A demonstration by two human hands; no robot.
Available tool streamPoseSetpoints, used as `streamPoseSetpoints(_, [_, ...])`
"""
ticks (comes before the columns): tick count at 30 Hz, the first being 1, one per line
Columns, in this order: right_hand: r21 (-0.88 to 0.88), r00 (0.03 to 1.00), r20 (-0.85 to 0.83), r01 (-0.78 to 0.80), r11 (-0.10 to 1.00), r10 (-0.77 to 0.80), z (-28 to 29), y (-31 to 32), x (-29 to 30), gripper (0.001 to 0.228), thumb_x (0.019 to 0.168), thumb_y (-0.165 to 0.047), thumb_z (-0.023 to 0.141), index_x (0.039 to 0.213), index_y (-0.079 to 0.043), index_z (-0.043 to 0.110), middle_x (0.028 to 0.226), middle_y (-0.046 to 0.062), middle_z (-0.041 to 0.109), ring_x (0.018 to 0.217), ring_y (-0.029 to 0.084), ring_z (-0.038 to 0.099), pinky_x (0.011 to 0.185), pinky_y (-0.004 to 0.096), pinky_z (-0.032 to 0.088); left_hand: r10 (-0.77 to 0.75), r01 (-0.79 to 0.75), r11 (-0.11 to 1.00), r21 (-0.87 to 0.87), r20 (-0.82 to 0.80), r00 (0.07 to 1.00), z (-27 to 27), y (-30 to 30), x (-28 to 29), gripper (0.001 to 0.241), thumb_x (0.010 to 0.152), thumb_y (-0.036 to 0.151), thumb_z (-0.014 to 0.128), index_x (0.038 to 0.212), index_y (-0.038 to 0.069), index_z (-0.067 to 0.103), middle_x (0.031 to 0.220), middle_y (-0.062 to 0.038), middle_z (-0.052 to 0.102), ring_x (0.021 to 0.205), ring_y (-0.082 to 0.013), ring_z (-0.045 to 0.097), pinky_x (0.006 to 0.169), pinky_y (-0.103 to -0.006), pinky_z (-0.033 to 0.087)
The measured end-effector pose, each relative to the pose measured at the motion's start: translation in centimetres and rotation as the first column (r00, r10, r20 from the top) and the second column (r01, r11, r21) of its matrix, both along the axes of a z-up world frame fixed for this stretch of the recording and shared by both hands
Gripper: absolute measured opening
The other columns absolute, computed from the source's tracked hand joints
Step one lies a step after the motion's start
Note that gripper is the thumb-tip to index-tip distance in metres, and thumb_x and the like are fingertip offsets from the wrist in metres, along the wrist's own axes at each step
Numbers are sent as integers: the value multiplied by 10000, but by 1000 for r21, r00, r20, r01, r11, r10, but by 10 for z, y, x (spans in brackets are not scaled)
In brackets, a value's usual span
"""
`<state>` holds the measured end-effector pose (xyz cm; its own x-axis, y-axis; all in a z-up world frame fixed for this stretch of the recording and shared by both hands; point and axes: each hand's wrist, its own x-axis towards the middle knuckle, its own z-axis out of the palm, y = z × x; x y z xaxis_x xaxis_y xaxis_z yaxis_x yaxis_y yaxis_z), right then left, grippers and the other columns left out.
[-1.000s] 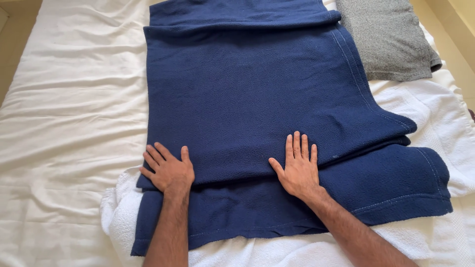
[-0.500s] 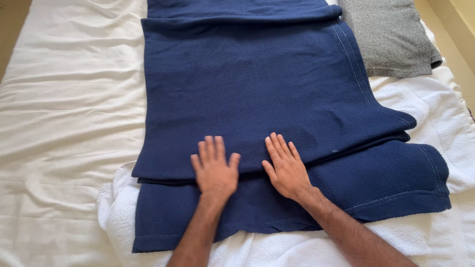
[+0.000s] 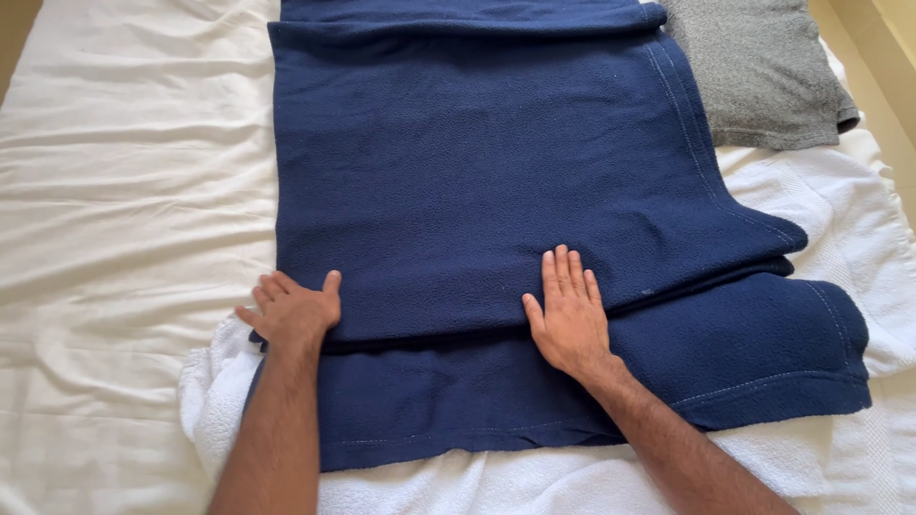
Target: The person folds a large blue towel on a bed. They repeatedly fold the towel in half lengthwise and then widthwise, smoothing it out with their hands after each fold to create a compact, rectangular shape.
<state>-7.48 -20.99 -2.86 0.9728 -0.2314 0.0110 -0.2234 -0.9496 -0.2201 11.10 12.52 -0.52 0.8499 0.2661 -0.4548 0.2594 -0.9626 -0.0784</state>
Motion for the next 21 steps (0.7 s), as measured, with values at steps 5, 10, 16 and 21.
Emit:
streamPoseSetpoints(5, [11, 996, 27, 84, 996, -84, -3, -2, 4, 800, 1007, -460, 461, 1575, 57, 235, 1656, 311, 174, 1556, 410, 117, 1241, 508, 95, -65, 77, 976, 204, -63, 996, 5, 15, 14, 994, 1002, 715, 248, 1616, -53, 100, 1699, -242, 78, 1571, -345, 43, 1226, -581, -28])
streamPoseSetpoints(10, [123, 990, 64, 118, 985, -126, 15, 7, 17, 749, 1015, -382, 511, 1569, 80, 307, 1630, 344, 230, 1547, 439, 168, 1233, 537, 115, -320, 332, 943, -1, 254, 912, 40, -34, -11, 717, 1019, 480, 460, 1568, 37, 333, 1661, -196, 260, 1547, -336, 173, 1217, -594, 147])
streamPoseSetpoints(16, [231, 954, 79, -300, 926, 289, 38, 51, 64, 520, 1028, -298, 463, 1466, -21, 500, 1620, 189, 399, 1553, 330, 305, 1267, 494, 217, -551, 634, 751, -185, 354, 756, -15, -91, -29, 551, 1031, 394, 481, 1527, 154, 464, 1638, -132, 345, 1541, -311, 232, 1219, -605, 224])
streamPoseSetpoints(21, [184, 859, -44, -496, 849, 511, 17, 68, 116, 584, 1048, -304, 432, 1547, -5, 389, 1637, 198, 345, 1537, 336, 270, 1229, 515, 193, -516, 597, 731, -330, 305, 800, -2, -78, -20, 676, 1023, 494, 442, 1602, 180, 292, 1687, -120, 181, 1562, -308, 110, 1225, -615, 103])
